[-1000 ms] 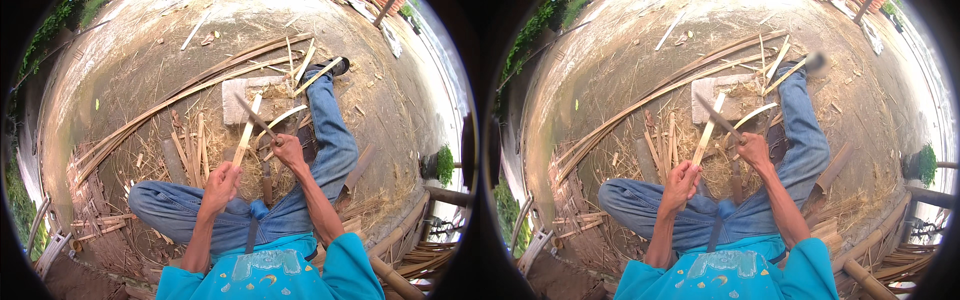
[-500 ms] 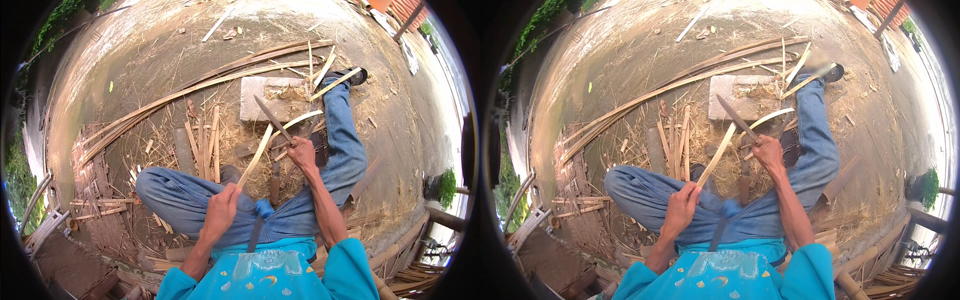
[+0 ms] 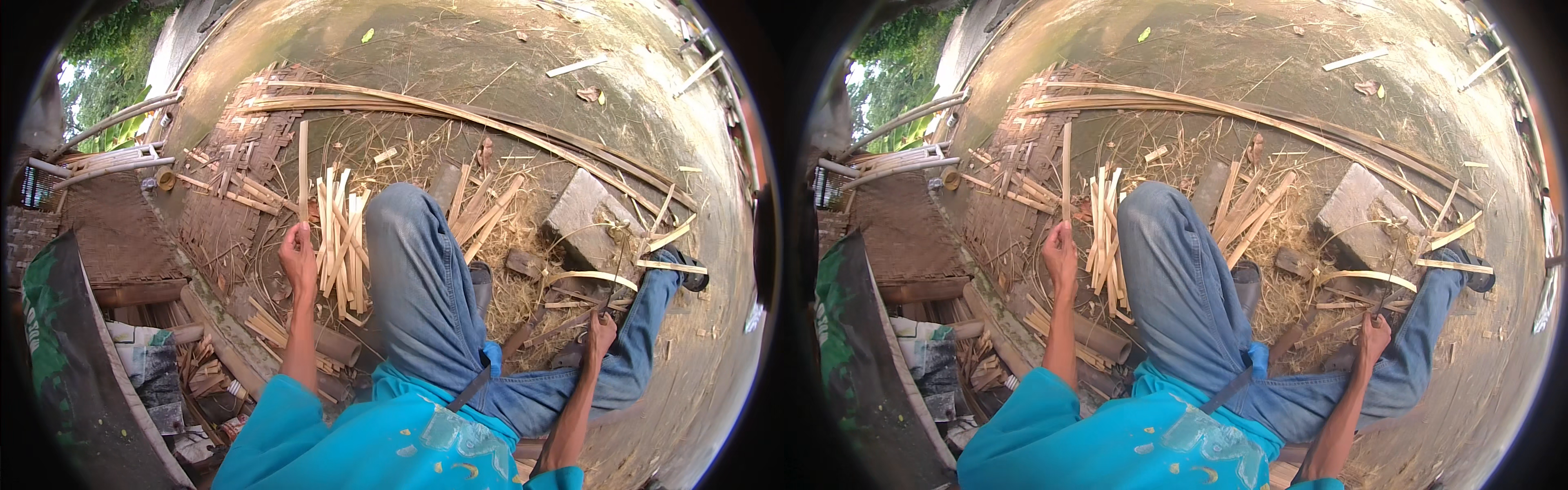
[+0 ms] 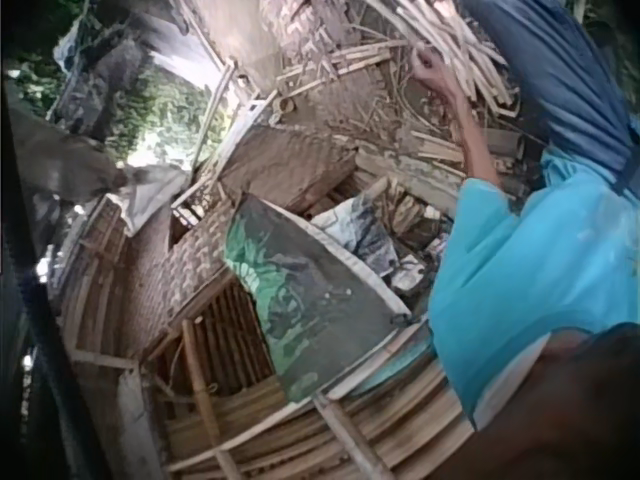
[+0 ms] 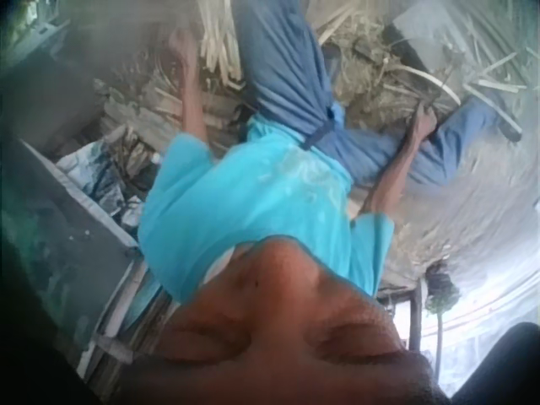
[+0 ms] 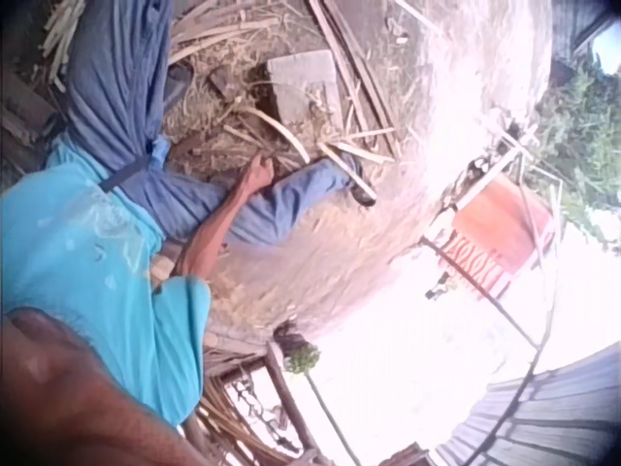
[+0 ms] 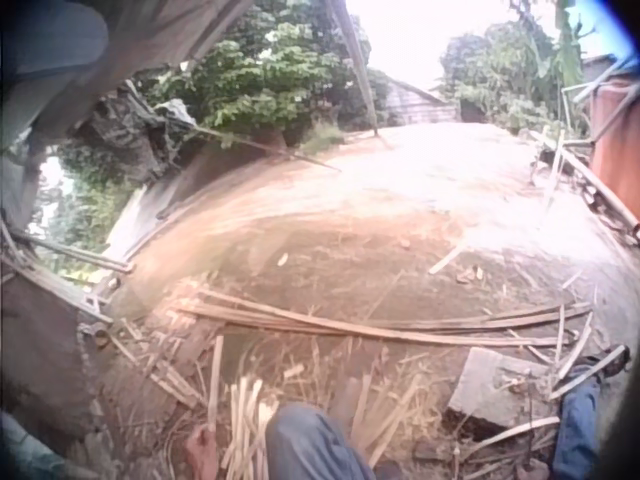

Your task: The person sits on the ground and uses a knife to shave thin strips from a bamboo stick. They repeatedly hold the stick and shave it, producing wood shavings that accumulate on the ground.

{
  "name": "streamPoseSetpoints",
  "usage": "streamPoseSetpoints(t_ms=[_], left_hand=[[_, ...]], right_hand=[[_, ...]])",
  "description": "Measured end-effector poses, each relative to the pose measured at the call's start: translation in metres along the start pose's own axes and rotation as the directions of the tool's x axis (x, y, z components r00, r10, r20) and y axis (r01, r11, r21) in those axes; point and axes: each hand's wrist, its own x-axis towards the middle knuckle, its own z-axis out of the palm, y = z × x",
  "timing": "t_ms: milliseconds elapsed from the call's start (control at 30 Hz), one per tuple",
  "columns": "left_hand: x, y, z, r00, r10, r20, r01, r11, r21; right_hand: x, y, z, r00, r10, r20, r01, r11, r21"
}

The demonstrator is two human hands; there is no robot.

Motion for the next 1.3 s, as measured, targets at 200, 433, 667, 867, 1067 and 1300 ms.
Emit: streamPoseSetpoints(t_ms=[200,433,667,867,1067,1300], left_hand=[[-0.03,-0.092,0.039,0.961,-0.275,-0.002,0.257,0.893,0.369],[-0.015,0.098,0.038,0.988,0.078,0.131,-0.064,0.992,-0.107],[-0.018,0.295,0.099,0.781,0.512,0.358,-0.398,0.85,-0.345],[-0.013,0.318,0.227,0.516,0.32,0.795,-0.389,0.914,-0.116],[-0.024,0.185,0.335,0.455,-0.008,0.891,-0.471,0.847,0.248],[-0.047,0.089,0.347,0.609,-0.131,0.782,-0.482,0.722,0.496]], right_hand=[[0.002,0.015,0.001,0.995,-0.093,-0.028,0.091,0.993,-0.07],[-0.026,-0.041,0.017,0.998,0.056,0.03,-0.063,0.878,0.474],[-0.042,-0.136,0.056,0.972,-0.17,-0.16,0.232,0.76,0.607],[-0.042,-0.165,0.106,0.982,-0.166,-0.094,0.184,0.694,0.696],[-0.023,-0.109,0.164,0.991,-0.13,-0.002,0.091,0.681,0.727],[-0.075,-0.118,0.102,0.953,0.132,0.274,-0.272,0.773,0.573]])
